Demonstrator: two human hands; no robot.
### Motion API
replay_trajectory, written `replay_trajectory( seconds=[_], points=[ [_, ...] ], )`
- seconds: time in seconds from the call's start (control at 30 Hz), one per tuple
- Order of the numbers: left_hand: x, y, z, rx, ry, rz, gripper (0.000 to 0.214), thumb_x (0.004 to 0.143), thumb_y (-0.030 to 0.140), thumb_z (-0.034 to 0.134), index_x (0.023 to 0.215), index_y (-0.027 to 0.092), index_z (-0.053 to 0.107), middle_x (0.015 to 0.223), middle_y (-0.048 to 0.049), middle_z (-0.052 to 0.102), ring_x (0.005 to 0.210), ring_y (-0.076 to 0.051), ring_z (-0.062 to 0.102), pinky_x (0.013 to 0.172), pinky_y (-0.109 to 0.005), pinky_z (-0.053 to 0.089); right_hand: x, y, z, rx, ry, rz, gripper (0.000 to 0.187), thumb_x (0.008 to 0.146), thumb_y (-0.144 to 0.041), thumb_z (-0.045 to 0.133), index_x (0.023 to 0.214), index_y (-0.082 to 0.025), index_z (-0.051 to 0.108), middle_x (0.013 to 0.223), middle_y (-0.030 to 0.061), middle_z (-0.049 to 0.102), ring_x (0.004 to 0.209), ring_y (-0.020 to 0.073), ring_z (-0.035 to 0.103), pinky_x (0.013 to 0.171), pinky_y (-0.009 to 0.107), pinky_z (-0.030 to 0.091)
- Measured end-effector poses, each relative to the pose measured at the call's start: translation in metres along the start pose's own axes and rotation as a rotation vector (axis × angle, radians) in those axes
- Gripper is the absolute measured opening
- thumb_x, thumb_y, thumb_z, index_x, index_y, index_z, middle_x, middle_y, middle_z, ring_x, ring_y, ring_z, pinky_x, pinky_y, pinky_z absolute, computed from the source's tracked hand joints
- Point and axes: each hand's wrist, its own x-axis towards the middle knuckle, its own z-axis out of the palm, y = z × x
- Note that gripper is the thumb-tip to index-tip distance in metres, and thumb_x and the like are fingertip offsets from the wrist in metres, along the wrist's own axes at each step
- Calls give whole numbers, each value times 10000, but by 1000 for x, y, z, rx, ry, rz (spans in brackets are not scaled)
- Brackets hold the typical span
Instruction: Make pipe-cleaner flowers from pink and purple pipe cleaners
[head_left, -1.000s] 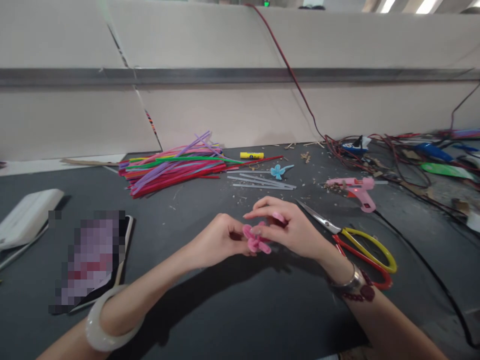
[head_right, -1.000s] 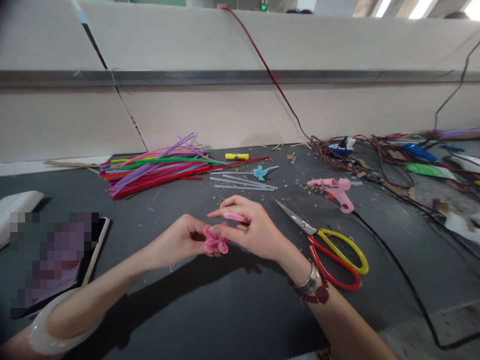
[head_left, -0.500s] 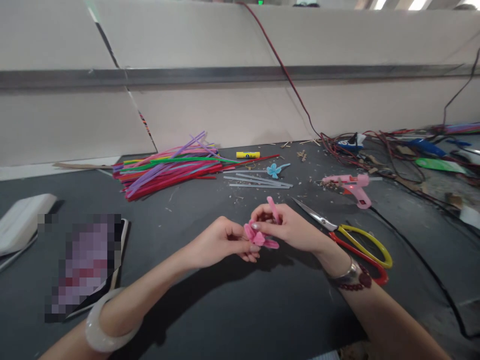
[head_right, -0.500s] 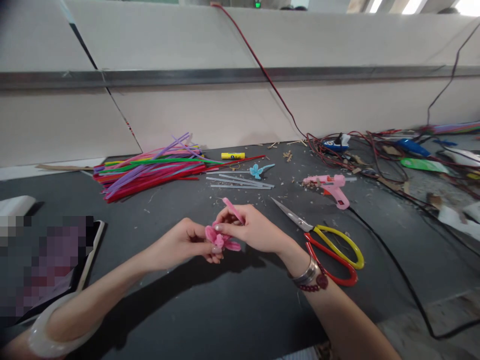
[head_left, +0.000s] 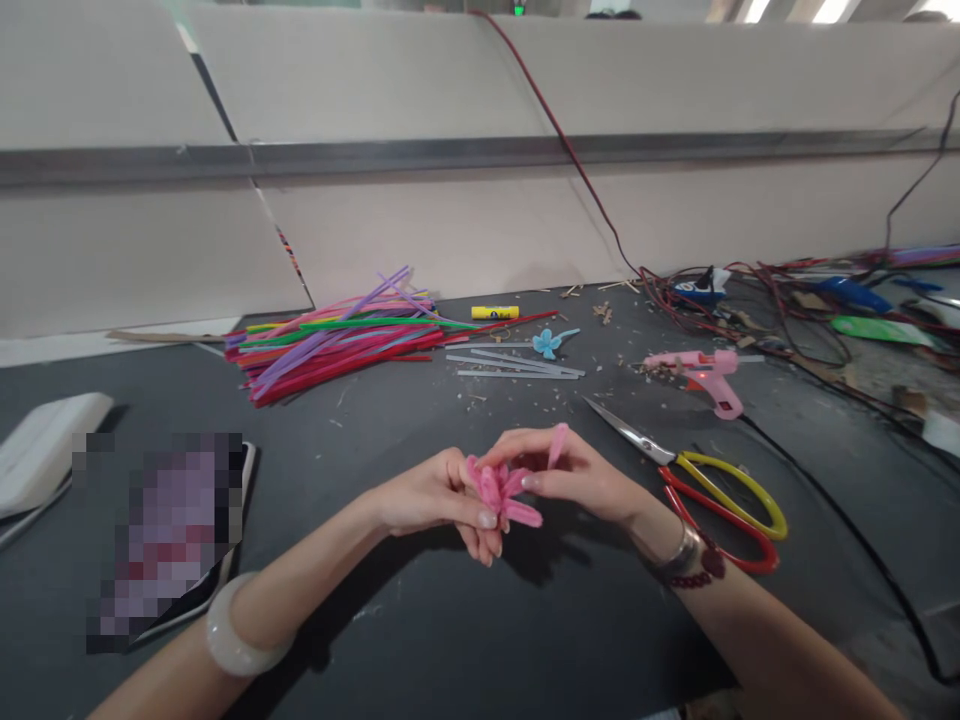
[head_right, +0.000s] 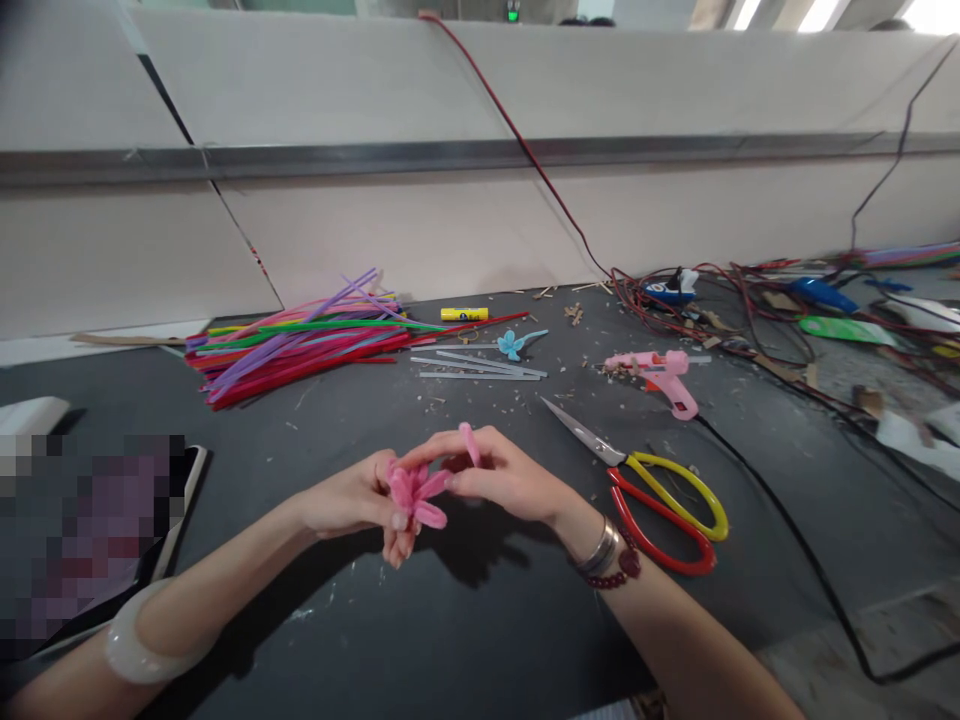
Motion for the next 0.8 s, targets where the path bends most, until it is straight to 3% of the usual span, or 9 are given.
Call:
replay_trajectory(
  seconds=[0.1,0.17,0.33,0.5,0.6,0.8],
  points=[
    [1,1,-1,25,25,-8,136,638,241,720,678,113,698,619,-54,687,535,-127,645,532,-207,525,2,-4,3,177,18,50,228,830,-228,504,1032,-182,597,928,46,608,834,140,567,734,282,461],
    [1,6,0,81,77,21,137,637,244,721,658,111,695,603,-49,684,529,-122,639,542,-207,525,2,-7,3,168,120,31,219,830,-241,506,1023,-199,601,921,39,595,814,131,560,706,269,464],
    [3,15,5,237,285,138,161,689,246,677,711,88,694,662,-72,697,593,-132,651,619,-236,534,2,-9,0,-202,330,-7,245,730,-270,641,969,-218,643,884,26,537,628,84,505,516,200,418],
    [3,14,7,284,390,152,187,684,250,679,761,81,690,661,-65,691,616,-136,648,643,-250,534,2,-5,2,-375,311,-91,162,751,-221,617,907,-206,659,830,39,593,717,125,560,650,252,459],
    [4,14,8,303,396,148,186,685,254,675,758,83,687,666,-65,692,616,-135,647,639,-253,534,2,-5,4,-380,299,-99,192,743,-232,625,930,-195,646,823,44,606,686,122,566,623,244,462],
    [3,16,4,221,372,103,152,673,228,688,747,94,684,678,-61,700,613,-127,653,642,-244,529,2,-8,4,-375,291,-64,74,771,-176,573,815,-177,632,737,26,642,642,113,571,610,230,447]
  ],
)
